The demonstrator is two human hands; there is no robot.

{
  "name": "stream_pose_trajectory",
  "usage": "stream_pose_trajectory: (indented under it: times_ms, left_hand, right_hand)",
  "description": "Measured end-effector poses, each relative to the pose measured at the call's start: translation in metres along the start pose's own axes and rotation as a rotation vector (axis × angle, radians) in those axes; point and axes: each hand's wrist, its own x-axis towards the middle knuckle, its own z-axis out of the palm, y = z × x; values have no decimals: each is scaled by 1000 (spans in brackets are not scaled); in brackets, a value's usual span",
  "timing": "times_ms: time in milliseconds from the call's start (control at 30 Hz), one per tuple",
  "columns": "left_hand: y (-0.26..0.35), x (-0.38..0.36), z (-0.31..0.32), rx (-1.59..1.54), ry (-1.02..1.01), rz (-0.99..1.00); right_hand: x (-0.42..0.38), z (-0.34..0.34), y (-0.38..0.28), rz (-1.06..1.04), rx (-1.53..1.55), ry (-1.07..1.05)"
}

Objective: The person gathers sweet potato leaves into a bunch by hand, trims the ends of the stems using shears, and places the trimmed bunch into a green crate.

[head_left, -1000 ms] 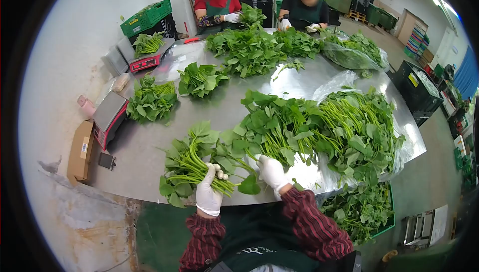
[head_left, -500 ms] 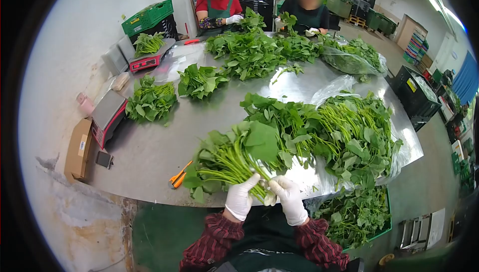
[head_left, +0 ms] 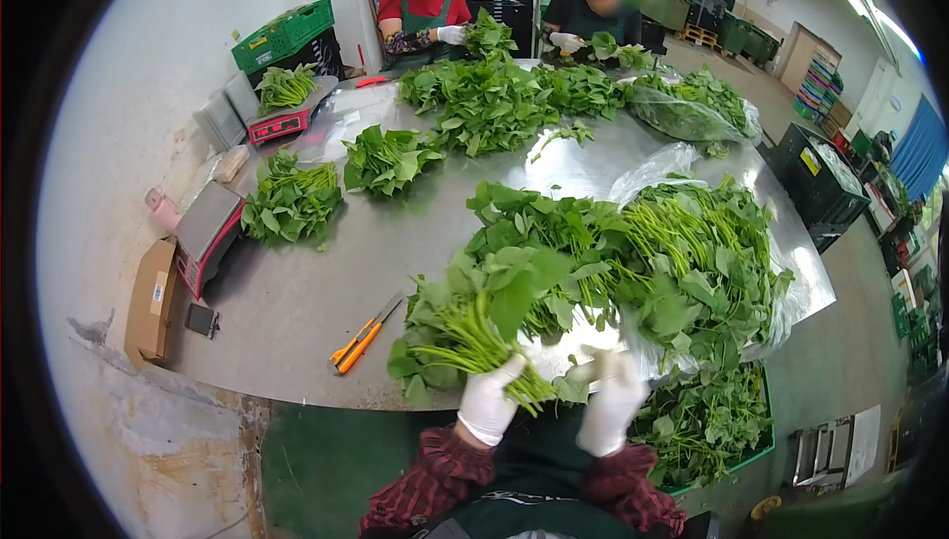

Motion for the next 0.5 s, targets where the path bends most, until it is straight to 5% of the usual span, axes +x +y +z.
stream_pose_trajectory:
  times_ms: [33,67,133,167,233,367,400,433,500]
  left_hand:
    - [3,6,-13,-27,-22,14]
    - [13,9,-21,-57,-19,57]
    - [36,13,-35,-128,-7,88]
    - [46,12,-43,-172,5,75]
    - [56,13,-52,-253,21,131]
    - [65,8,-42,-317,86,144]
    - [67,6,-38,-335,158,134]
    - [68,6,-44,-332,160,137]
    - [69,6,-63,-310,4,63]
  right_hand:
    - [18,-14,3,95,70,90]
    - [42,-30,12,-39,9,153]
    - [78,-60,33,381,146,278]
    - [88,-77,48,417,-36,277]
    - [88,-93,104,2,-505,242]
    - [57,-23,61,-43,-108,-295]
    - [45,6,79,-297,-291,-376]
    - [35,37,74,-343,-201,-468]
    - [24,74,70,-512,-603,-478]
